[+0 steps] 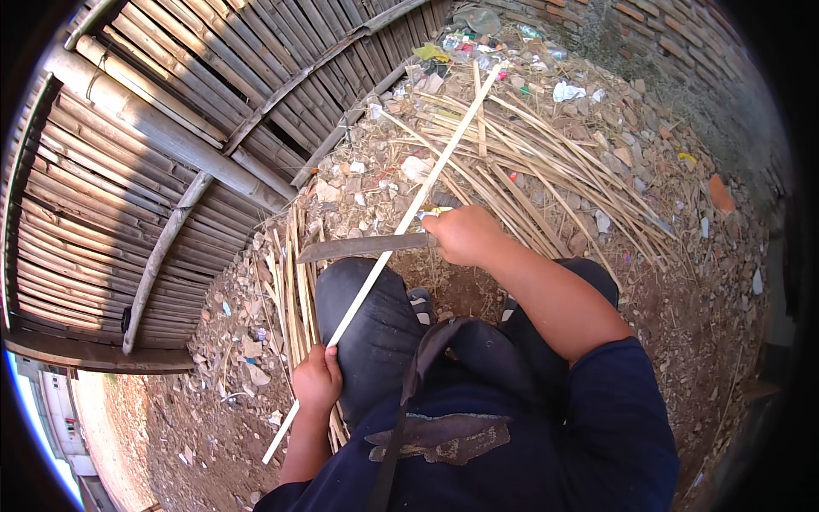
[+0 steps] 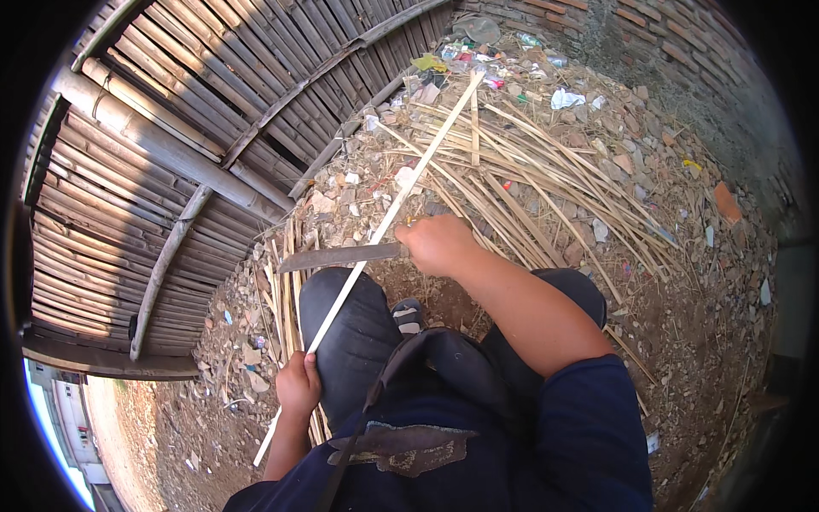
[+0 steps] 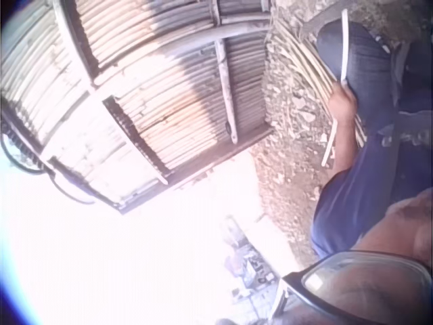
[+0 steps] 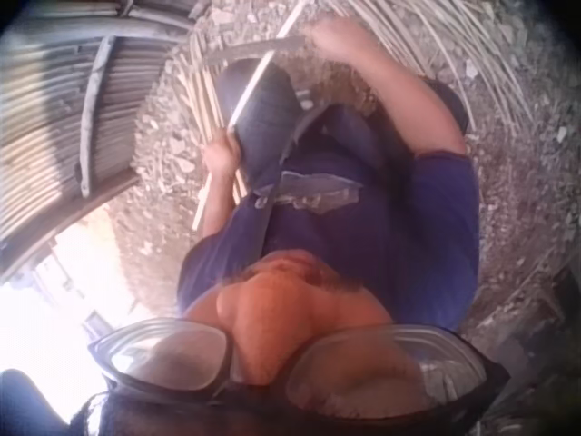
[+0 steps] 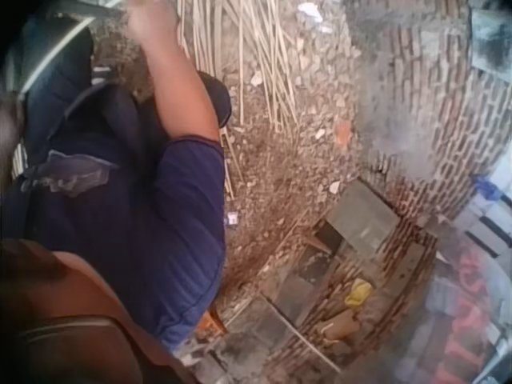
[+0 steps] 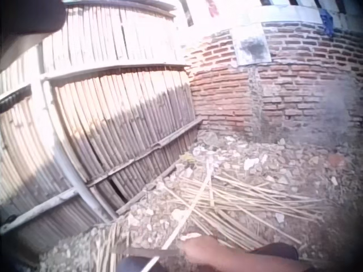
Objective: The person shaves a thin bamboo strip using a blade, smoothing the surface and edges through repeated scraping motions while holding the strip in one hand.
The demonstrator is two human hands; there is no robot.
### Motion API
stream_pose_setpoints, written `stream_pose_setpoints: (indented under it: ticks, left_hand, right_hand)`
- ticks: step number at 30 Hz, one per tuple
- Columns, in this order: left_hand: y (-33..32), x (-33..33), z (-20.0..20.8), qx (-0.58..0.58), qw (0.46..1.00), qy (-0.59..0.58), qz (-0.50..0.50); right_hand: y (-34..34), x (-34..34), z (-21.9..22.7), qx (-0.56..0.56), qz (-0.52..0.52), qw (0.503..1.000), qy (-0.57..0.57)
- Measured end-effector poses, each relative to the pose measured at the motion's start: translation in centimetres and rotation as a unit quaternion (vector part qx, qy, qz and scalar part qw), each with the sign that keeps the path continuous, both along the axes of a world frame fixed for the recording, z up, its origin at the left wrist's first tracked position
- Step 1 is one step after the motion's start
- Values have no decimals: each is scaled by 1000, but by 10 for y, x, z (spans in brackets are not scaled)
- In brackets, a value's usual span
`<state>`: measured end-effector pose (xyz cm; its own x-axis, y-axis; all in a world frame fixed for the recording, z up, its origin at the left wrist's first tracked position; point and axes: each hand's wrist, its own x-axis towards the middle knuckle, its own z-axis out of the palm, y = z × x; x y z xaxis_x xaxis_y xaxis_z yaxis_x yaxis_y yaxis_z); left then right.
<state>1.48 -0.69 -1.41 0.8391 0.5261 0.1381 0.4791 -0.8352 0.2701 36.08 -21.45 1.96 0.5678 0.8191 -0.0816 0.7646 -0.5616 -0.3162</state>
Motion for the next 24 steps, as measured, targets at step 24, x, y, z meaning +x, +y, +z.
stream_pose_setpoints:
  ticks: [24]
  left_hand:
    - [-3,-13,6,-28,999,15,-5]
  right_hand:
    - [-9,9,-6,5,33,999,-3]
